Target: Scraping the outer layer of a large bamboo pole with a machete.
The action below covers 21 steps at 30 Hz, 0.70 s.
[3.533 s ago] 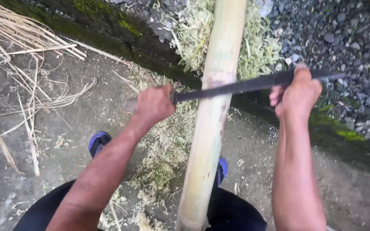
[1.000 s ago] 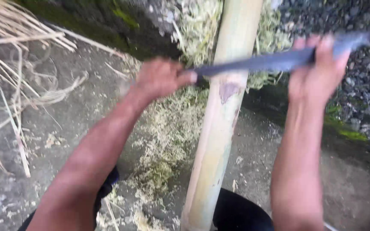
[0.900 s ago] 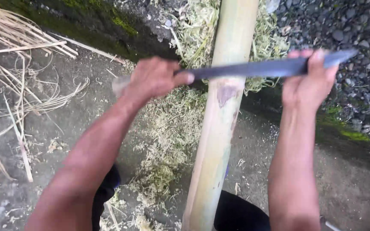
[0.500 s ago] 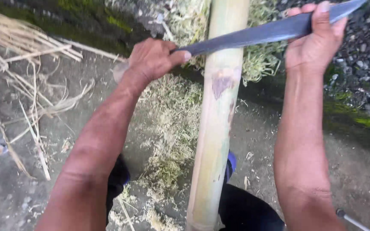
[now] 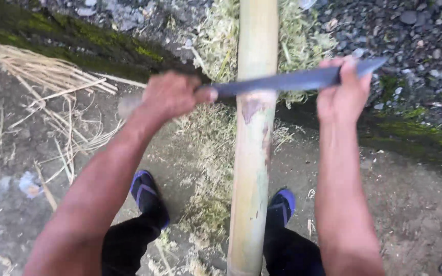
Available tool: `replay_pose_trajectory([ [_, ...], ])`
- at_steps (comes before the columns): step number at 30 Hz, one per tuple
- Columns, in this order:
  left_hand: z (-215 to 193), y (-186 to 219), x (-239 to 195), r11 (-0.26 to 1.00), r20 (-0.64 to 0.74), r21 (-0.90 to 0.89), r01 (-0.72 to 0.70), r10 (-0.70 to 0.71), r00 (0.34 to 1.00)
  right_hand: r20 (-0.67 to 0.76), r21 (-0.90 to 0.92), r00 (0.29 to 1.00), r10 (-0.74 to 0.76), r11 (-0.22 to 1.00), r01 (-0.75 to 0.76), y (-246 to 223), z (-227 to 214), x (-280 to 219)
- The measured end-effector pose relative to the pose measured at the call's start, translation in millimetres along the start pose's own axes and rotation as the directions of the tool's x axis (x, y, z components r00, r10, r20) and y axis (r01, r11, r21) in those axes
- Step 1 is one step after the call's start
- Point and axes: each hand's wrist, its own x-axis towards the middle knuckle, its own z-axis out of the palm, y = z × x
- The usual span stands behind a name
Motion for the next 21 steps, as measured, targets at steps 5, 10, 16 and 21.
replay_pose_trajectory([
  [5, 31, -12, 1, 0.999, 0.060, 0.016, 0.038, -0.039, 0.997, 0.058, -0.041, 0.997, -0.052, 0.998, 0.054, -5, 7, -20],
  [10, 68, -32, 14, 0.978, -0.033, -0.200, -0.061, 0.056, 0.998, 0.022, -0.227, 0.997, -0.067, 0.971, 0.071, -16, 29, -7],
  [16, 74, -25, 29, 0.951, -0.098, -0.283, -0.126, 0.102, 0.990, 0.239, -0.222, 0.966, -0.102, 0.962, 0.157, -30, 19, 3],
  [21, 94, -24, 37, 0.892, -0.064, -0.448, -0.064, 0.039, 0.997, 0.254, -0.328, 0.965, -0.071, 0.932, 0.155, -25, 72, 22],
])
